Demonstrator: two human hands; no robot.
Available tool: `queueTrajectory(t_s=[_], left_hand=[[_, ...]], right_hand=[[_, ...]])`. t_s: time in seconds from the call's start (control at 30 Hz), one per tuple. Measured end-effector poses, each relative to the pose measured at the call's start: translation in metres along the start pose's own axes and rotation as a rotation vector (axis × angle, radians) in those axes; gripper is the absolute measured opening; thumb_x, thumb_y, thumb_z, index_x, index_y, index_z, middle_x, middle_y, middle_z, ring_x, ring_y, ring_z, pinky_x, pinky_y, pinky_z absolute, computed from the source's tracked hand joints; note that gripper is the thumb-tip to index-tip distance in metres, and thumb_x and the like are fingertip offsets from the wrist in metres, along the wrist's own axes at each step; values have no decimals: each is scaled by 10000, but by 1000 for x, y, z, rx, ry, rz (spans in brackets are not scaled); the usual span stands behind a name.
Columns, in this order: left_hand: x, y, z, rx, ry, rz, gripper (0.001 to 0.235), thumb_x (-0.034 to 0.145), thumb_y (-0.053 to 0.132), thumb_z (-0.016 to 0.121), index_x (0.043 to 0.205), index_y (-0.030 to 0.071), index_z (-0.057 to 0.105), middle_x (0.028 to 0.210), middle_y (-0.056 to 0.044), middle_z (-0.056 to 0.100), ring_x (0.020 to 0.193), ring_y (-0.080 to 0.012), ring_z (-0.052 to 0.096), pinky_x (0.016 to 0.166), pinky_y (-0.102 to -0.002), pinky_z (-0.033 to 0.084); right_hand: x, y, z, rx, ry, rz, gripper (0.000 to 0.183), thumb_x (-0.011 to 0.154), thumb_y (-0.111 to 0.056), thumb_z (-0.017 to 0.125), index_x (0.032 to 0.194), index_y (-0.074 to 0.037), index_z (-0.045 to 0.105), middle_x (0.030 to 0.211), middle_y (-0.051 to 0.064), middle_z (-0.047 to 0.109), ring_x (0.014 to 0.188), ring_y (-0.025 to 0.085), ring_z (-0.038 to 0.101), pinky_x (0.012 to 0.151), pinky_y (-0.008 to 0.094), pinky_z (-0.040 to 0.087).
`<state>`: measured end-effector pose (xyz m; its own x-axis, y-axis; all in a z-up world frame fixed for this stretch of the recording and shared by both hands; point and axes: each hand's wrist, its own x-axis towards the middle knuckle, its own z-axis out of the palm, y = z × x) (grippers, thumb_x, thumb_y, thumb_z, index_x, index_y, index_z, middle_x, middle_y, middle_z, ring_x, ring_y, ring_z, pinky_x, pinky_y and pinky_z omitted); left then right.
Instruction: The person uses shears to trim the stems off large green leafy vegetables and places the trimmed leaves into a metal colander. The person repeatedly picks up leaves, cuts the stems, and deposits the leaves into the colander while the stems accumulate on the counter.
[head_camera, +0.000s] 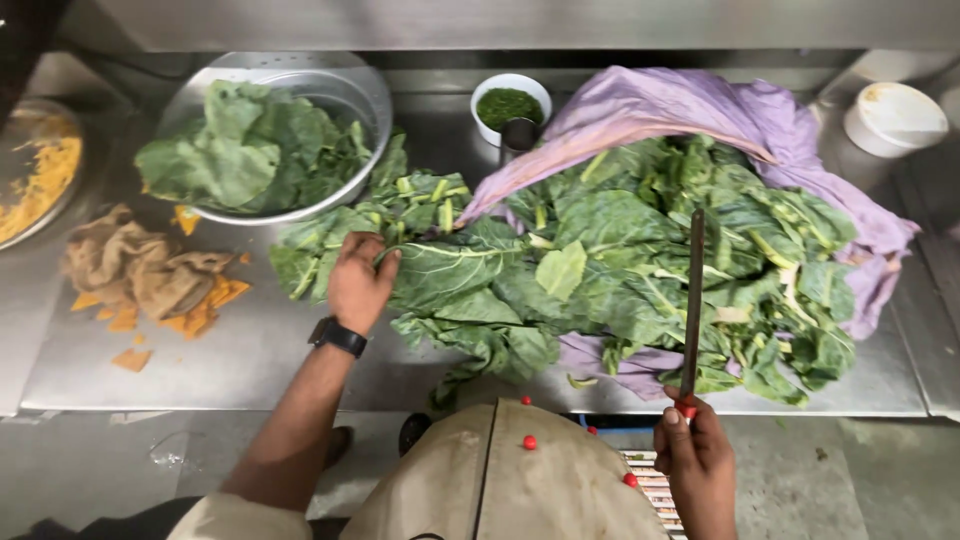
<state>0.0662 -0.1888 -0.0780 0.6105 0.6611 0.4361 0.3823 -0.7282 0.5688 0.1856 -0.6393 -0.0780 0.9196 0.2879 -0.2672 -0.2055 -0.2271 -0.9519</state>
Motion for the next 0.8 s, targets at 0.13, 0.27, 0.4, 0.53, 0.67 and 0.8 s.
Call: queueTrajectory(t_s=[0.13, 0.27, 0.4, 0.53, 0.67, 0.8], left_hand=[[-10, -23, -10, 104, -148, -17, 385, 870, 224, 732, 1211, 68, 643, 1312, -96, 618, 1121, -354, 630, 974, -523, 487], [-12, -24, -1, 305, -188, 298, 852, 713, 496, 798, 1377, 44, 512, 1421, -219, 501, 1321, -446, 484, 1009, -706, 321], [-3, -3, 53, 171, -367, 391, 821, 782, 534, 769, 1397, 50, 519, 1395, -211, 516, 1278, -416, 457, 1081, -661, 289], [2, 2, 88, 219, -431, 365, 380, 906, 319, 721, 1204, 101, 632, 1251, -115, 620, 1162, -320, 620, 1142, -650, 350], [18, -11, 59, -34, -346, 255, 137, 942, 185, 671, 1045, 96, 683, 1067, -117, 689, 903, -321, 699, 847, -496, 557], [48, 1, 17, -258, -209, 281, 159, 884, 194, 716, 966, 60, 691, 977, -144, 709, 825, -368, 687, 697, -458, 547]], right_hand=[[10, -12, 22, -48, -66, -56, 356, 993, -192, 572, 1309, -30, 587, 691, 19, 529, 577, 82, 467, 483, 258, 382], [7, -19, 56, -252, -151, -52, 350, 978, -225, 591, 1281, -54, 629, 660, 11, 570, 542, 85, 482, 483, 258, 397], [-6, -28, 94, -307, -180, -15, 370, 966, -235, 608, 1297, -75, 646, 627, 13, 567, 507, 86, 448, 471, 262, 378], [-22, -38, 103, -254, -141, -76, 380, 965, -234, 611, 1308, -71, 627, 645, -10, 586, 528, 55, 482, 474, 246, 413], [-26, -25, 119, -286, -98, -47, 370, 962, -234, 613, 1292, -69, 640, 623, 4, 571, 507, 77, 458, 465, 262, 392], [-27, -34, 131, -417, -110, -119, 314, 985, -254, 637, 1222, -50, 668, 628, 35, 582, 537, 95, 497, 491, 280, 421]])
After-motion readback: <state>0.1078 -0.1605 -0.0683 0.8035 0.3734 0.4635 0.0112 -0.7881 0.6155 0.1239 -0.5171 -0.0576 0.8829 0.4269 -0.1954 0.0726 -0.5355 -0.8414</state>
